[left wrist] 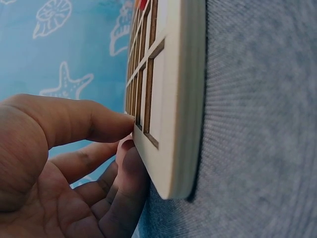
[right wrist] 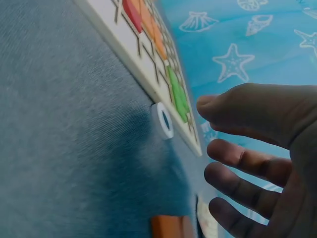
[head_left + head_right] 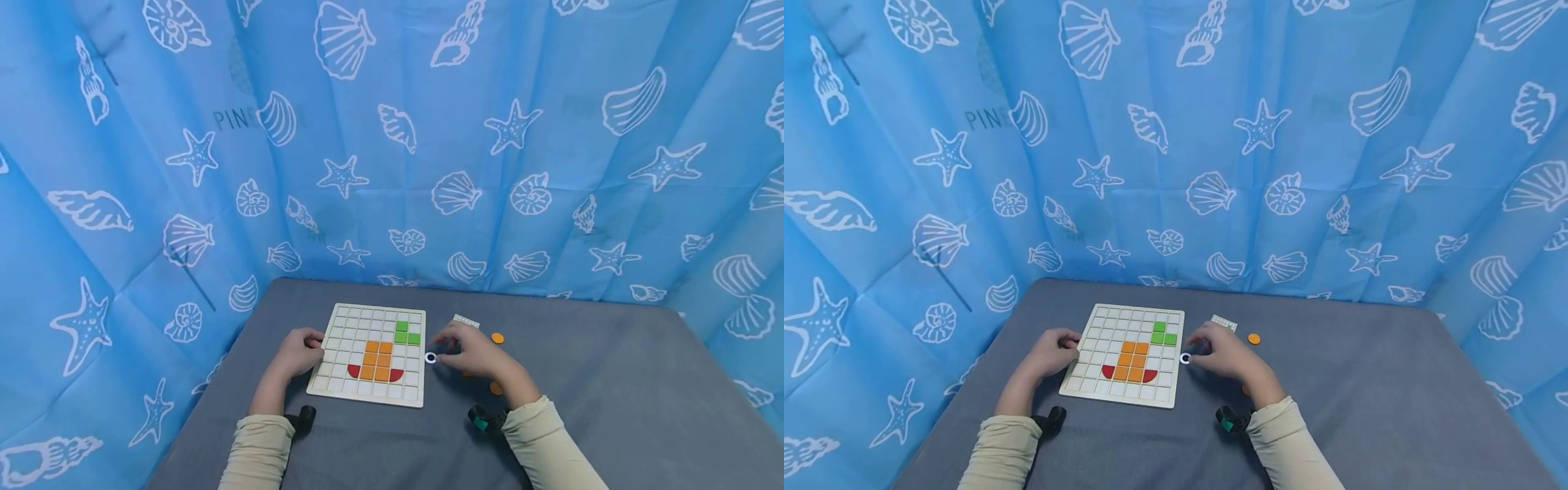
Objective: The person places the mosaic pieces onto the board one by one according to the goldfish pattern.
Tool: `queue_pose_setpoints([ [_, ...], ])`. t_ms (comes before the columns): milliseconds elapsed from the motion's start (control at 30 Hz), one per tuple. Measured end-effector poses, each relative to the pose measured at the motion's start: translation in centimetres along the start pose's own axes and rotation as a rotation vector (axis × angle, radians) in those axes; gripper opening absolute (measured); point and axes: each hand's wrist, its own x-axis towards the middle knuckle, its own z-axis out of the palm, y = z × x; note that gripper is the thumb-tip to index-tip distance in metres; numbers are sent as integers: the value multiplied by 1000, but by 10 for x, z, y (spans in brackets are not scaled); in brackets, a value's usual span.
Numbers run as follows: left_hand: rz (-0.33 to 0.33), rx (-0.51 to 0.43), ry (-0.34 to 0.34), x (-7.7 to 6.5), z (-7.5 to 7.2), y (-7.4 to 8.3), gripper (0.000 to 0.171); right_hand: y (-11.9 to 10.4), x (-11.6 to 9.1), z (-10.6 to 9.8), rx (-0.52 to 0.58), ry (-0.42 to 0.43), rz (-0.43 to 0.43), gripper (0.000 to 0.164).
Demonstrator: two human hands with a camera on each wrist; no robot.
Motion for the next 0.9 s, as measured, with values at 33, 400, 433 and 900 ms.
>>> queue_pose_setpoints([
  [33, 1, 0, -1, 0, 0, 0, 39, 1, 0, 0, -2, -2, 3, 27],
  [400, 4, -3, -2, -2, -2, 4, 38, 14, 9, 17, 8, 34, 11, 27],
  [433, 6, -3, -1, -2, -2, 4, 38, 14, 9, 18, 9, 34, 8, 26],
  [900, 1, -7, 5, 1, 0, 1, 38, 14, 9, 26, -37, 39, 71, 18],
])
